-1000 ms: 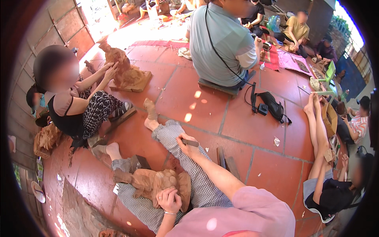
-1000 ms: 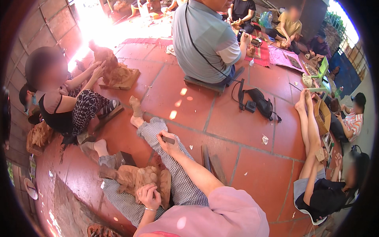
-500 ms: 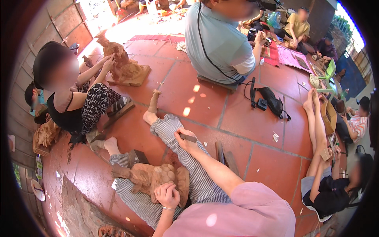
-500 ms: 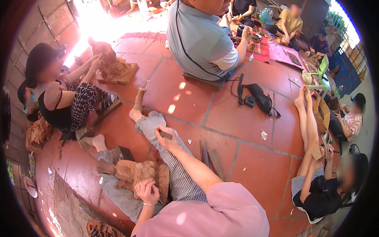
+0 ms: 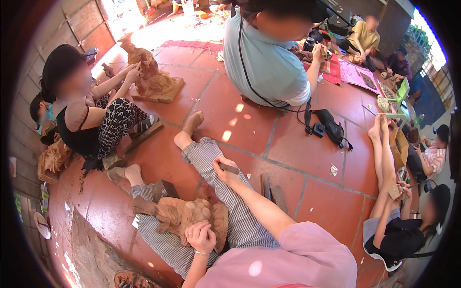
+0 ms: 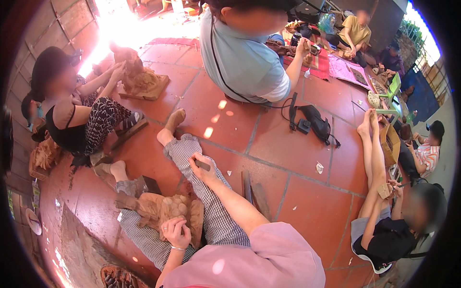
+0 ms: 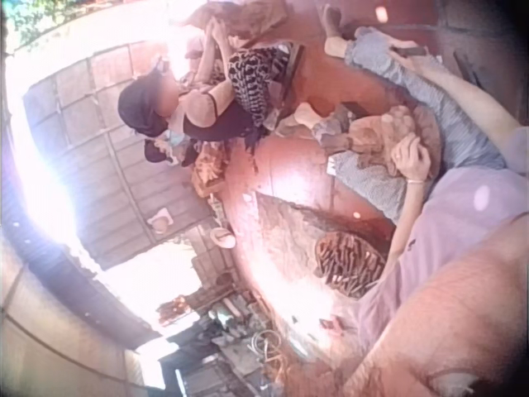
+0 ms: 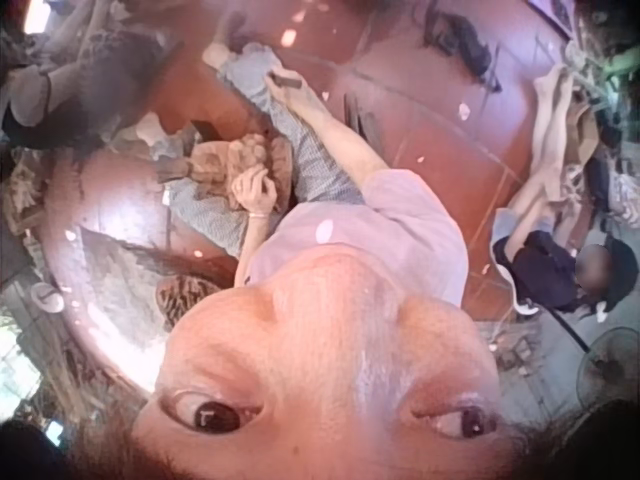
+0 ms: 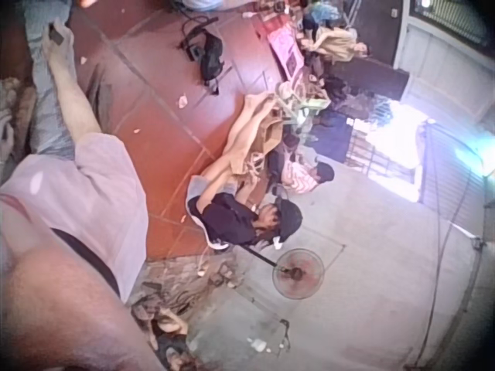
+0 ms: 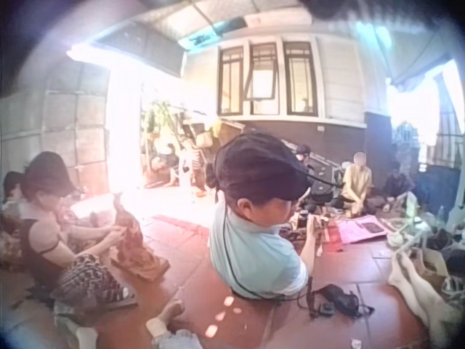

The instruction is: The person carves a piece of wood using a chisel while sitting on the floor. They hold the wood steady with one hand and use the chisel with the other to shape the surface.

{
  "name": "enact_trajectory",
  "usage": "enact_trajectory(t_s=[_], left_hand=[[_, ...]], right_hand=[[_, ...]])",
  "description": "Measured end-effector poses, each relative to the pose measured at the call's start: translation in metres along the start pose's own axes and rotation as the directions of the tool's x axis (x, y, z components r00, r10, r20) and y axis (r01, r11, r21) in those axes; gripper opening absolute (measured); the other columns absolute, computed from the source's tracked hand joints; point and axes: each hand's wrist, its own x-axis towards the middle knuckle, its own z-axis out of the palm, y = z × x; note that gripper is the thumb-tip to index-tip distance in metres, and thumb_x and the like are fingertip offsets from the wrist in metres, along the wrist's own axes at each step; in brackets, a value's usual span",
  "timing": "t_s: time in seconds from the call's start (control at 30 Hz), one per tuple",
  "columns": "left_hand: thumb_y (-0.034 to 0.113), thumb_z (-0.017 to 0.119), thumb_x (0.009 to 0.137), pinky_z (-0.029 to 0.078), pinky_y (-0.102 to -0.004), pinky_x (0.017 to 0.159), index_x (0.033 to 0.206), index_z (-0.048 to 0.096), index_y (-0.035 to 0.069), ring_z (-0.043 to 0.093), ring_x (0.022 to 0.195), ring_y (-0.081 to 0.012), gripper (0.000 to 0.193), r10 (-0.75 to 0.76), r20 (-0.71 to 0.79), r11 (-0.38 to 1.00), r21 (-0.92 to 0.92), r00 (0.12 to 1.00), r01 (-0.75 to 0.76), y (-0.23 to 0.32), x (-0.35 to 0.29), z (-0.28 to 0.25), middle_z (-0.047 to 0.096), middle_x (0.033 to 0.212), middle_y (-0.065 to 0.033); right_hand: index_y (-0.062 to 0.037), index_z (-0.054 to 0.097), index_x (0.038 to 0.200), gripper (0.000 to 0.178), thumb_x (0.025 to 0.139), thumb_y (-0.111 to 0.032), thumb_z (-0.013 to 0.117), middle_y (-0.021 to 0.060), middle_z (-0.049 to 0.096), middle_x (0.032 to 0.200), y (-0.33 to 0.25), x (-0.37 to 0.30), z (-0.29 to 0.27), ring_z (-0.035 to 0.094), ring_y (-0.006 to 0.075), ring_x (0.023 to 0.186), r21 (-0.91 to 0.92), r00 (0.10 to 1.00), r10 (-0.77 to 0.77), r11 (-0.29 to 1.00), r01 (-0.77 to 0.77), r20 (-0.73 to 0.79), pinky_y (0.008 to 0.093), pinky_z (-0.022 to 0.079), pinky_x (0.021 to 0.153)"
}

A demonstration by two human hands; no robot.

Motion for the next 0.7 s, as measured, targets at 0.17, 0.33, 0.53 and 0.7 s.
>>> enact_trajectory(t_s=[0.17,0.33,0.53,0.7], left_hand=[[0.003,0.066,0.066,0.045,-0.038,0.084,0.083,0.069,0.011,0.065,0.088,-0.0231,0.018,-0.011,0.003,1.0,-0.021,1.0,0.011,-0.001,-0.001,0.001,0.071,0.094,-0.0019],[0.003,0.066,0.067,0.046,-0.039,0.085,0.083,0.069,0.009,0.066,0.088,-0.0248,0.018,-0.017,-0.01,0.999,-0.049,1.0,0.017,-0.003,-0.004,0.001,0.071,0.093,-0.0037],[0.003,0.066,0.068,0.046,-0.0397,0.088,0.084,0.069,0.009,0.066,0.093,-0.0256,0.017,-0.038,0.03,0.995,-0.09,0.999,0.041,-0.006,-0.007,-0.002,0.071,0.097,-0.0048],[0.007,0.066,0.072,0.042,-0.0483,0.106,0.091,0.073,0.008,0.066,0.108,-0.0259,0.02,-0.045,0.101,0.998,-0.038,0.994,0.049,0.003,-0.012,-0.007,0.072,0.104,-0.0061]], right_hand=[[-0.0035,0.063,0.095,0.022,0.098,-0.025,0.063,0.0149,0.067,0.079,0.016,-0.008,0.004,0.068,0.0331,0.076,-0.033,0.997,-0.061,0.998,0.059,-0.052,0.0424,0.051,0.065],[-0.0032,0.06,0.096,0.021,0.1,-0.023,0.063,0.0064,0.063,0.071,-0.029,-0.02,-0.003,0.063,0.0163,0.066,0.158,0.985,0.136,0.976,-0.152,0.109,0.0342,0.049,0.06],[-0.0019,0.06,0.093,0.023,0.099,-0.024,0.064,0.0068,0.062,0.076,-0.095,-0.049,0.013,0.059,0.0142,0.067,0.257,0.879,0.111,0.933,-0.253,0.464,0.032,0.046,0.058],[0.0005,0.06,0.099,0.02,0.097,-0.02,0.064,0.0066,0.064,0.076,-0.106,-0.082,0.025,0.059,0.012,0.065,0.277,0.823,0.053,0.928,-0.25,0.566,0.0322,0.048,0.057]])
